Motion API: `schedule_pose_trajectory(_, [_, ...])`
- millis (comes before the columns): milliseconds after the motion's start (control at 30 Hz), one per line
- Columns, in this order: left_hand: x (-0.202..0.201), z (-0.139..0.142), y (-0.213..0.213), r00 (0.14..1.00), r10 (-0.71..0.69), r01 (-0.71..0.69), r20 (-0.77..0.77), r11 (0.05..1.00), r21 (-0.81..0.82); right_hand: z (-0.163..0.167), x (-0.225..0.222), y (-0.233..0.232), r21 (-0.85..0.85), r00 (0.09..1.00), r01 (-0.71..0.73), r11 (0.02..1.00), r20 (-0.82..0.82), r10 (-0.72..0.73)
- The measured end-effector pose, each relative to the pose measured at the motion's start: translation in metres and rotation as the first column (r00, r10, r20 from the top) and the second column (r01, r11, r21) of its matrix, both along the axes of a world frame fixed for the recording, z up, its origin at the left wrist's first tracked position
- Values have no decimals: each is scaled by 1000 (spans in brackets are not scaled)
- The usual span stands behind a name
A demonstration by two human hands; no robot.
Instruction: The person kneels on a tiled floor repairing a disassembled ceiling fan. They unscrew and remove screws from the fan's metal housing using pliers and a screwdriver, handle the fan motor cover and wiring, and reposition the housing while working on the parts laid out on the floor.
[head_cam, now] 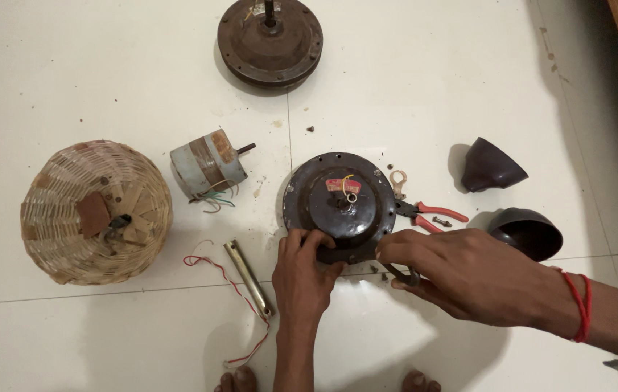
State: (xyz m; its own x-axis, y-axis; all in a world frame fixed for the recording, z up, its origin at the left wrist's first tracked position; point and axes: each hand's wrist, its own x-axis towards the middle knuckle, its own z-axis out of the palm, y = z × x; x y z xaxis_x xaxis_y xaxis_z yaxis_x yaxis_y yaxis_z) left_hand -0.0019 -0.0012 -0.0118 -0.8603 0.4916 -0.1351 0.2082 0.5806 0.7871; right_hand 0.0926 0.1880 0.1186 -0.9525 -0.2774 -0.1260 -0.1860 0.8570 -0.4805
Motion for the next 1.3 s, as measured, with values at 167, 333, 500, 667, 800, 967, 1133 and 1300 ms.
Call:
schedule_pose_trajectory(167, [0, 0, 0, 1000, 4, -4, 8, 1000, 1, -2, 0, 1, -8, 997, -21, 1000, -68, 21])
schedule_pose_trajectory(333, [0, -2, -1, 1000, -2, 3, -19, 1000, 11, -7, 0, 1, 13, 969, -56, 998, -239, 58])
schedule_pose_trajectory(500, [1, -4, -2, 999, 4, -3, -37, 1000, 27, -10, 1, -2, 18, 974, -4, 1000, -228, 8])
schedule_pose_trajectory(667, [1, -6, -4, 998, -1, 3, -56, 999, 46, -9, -3, -2, 20, 961, -36, 999, -275, 40])
schedule_pose_trajectory(800, [2, -7, 1, 1000, 10, -9, -13, 1000, 16, -4, -4, 0, -45, 975, -57, 997, -219, 45])
schedule_pose_trajectory(967, [3, -7, 0, 1000, 4, -4, -20, 1000, 14, -5, -2, 2, -23, 980, -49, 999, -194, 43])
schedule_pose_trajectory(1133, [2, -8, -1, 999, 4, -3, -52, 1000, 31, -11, 1, 0, -26, 971, 9, 1000, -239, -15])
schedule_pose_trajectory(1300, [0, -8, -4, 995, -4, 10, -103, 998, 66, -15, 1, -4, -64, 950, 29, 998, -309, -48])
